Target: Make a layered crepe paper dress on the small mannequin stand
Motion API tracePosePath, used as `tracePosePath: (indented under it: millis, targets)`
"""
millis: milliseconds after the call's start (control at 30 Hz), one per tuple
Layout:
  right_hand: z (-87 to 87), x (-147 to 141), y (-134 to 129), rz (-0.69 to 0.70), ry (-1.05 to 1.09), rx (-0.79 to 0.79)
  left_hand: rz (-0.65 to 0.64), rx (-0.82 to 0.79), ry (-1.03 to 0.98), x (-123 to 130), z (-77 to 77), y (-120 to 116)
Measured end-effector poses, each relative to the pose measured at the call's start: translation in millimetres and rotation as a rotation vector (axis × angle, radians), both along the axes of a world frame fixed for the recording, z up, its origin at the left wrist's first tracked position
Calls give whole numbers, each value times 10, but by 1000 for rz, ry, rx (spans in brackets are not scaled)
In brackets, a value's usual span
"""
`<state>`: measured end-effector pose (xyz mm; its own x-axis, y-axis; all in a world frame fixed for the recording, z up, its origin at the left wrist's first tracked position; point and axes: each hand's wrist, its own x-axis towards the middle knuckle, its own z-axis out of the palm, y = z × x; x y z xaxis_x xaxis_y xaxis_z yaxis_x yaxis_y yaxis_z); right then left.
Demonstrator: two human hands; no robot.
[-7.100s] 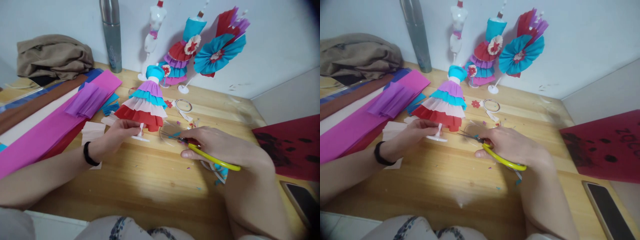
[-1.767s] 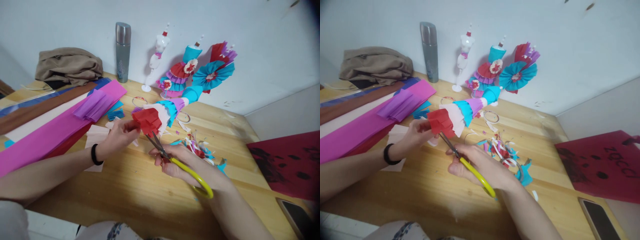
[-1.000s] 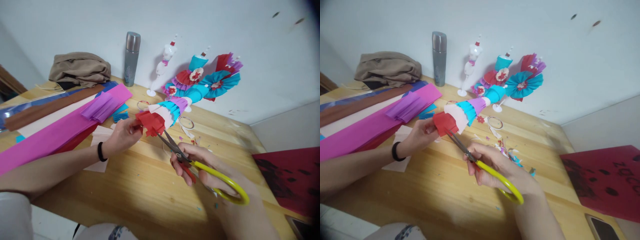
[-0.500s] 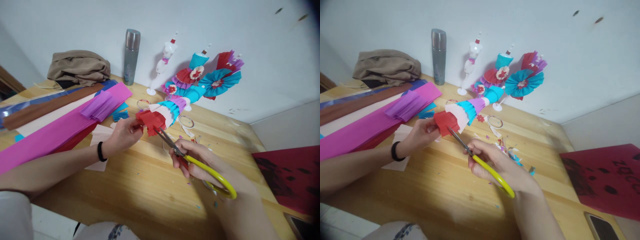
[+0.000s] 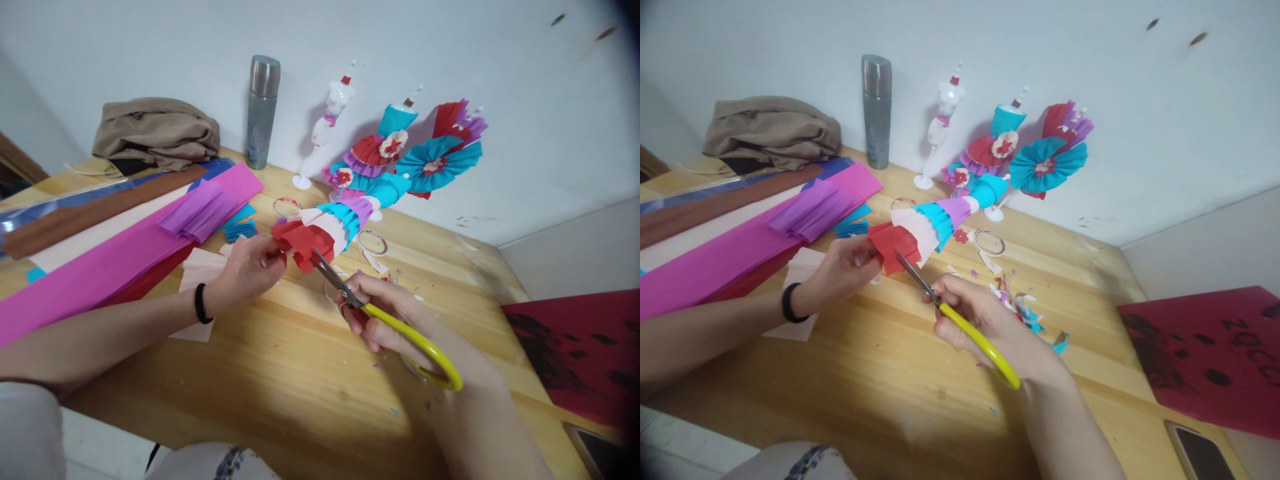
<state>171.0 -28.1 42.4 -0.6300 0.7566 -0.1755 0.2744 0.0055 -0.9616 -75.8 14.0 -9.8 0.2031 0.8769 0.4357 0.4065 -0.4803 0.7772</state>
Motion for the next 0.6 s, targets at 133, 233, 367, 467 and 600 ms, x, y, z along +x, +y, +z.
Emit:
tracePosePath:
  millis: [133, 233, 367, 467, 600]
  targets:
    - [1, -12, -14, 0, 16, -12, -3, -3, 6, -7, -1, -1]
    - [-14, -1, -22, -16, 37, -39, -12, -14, -1, -11, -8, 1]
    - [-39, 24, -20, -23, 39, -69, -10, 1, -1, -12, -14, 0]
    - [-67, 46, -15, -36, 25, -90, -15, -1, -9, -11, -15, -1]
    - [-107, 71, -13, -41, 34, -105, -18, -4, -8, -11, -11, 4]
